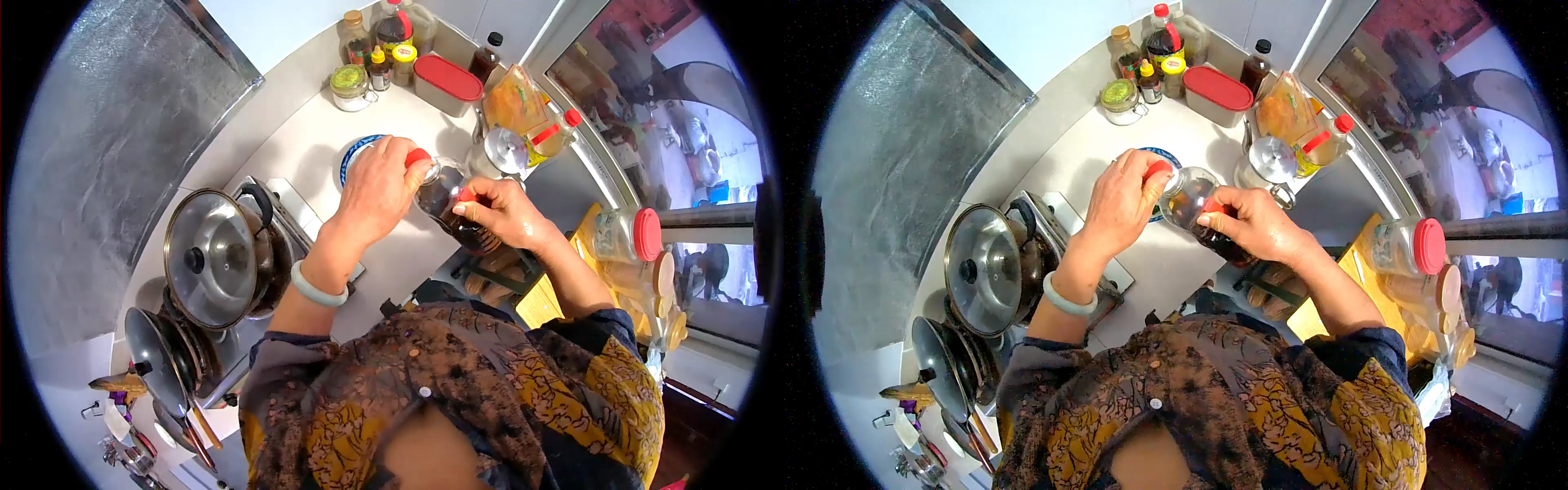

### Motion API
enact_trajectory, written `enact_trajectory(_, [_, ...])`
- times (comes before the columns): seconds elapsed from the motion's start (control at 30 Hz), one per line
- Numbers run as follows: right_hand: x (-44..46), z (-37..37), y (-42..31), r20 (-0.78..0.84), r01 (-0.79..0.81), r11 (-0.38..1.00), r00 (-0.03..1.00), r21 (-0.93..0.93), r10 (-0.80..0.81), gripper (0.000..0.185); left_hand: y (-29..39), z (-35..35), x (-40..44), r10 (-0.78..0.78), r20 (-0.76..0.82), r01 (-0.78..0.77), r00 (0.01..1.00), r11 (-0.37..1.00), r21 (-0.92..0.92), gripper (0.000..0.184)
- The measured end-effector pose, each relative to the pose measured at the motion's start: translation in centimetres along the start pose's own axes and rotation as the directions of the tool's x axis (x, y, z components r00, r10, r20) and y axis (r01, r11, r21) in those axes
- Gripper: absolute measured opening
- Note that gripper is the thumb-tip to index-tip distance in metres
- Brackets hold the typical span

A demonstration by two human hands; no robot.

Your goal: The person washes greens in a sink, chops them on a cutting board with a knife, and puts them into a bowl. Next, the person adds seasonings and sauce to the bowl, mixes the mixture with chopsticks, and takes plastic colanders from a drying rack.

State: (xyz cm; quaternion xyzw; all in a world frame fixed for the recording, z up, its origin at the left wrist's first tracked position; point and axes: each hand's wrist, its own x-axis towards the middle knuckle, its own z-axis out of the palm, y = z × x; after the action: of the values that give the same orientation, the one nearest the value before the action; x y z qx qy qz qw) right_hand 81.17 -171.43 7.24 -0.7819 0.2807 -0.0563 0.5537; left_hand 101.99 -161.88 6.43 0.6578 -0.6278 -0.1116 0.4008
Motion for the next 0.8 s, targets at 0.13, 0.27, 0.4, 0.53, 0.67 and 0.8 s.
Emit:
enact_trajectory(0.13, [0.7,0.5,0.0,-0.006,0.02,0.987,1.0,-0.159,-0.022,0.02,-0.6,0.3,0.3,-0.155,-0.017,0.156,0.988,0.984,0.089,0.033])
enact_trajectory(0.27, [1.5,1.5,0.3,-0.043,0.043,0.977,0.998,-0.209,-0.053,0.022,-1.7,1.3,0.4,-0.318,-0.049,0.322,0.947,0.939,0.123,0.047])
enact_trajectory(0.4, [2.0,2.0,0.3,-0.056,0.028,0.959,0.997,-0.281,-0.046,0.023,-2.4,1.1,0.8,-0.507,0.064,0.497,0.859,0.858,0.127,0.055])
enact_trajectory(0.53, [2.2,2.1,1.0,-0.053,0.012,0.962,0.998,-0.274,-0.028,0.023,-3.0,0.9,0.8,-0.581,0.051,0.583,0.812,0.812,-0.029,0.055])
enact_trajectory(0.67, [2.7,2.3,1.5,-0.041,-0.04,0.956,0.999,-0.29,0.03,0.022,-5.8,1.0,-0.1,-0.73,0.106,0.631,0.676,0.498,-0.595,0.05])
enact_trajectory(0.8, [3.3,2.8,2.6,-0.056,-0.105,0.951,0.994,-0.29,0.093,0.022,-6.7,1.6,-3.4,-0.761,0.205,0.604,0.615,0.288,-0.743,0.05])
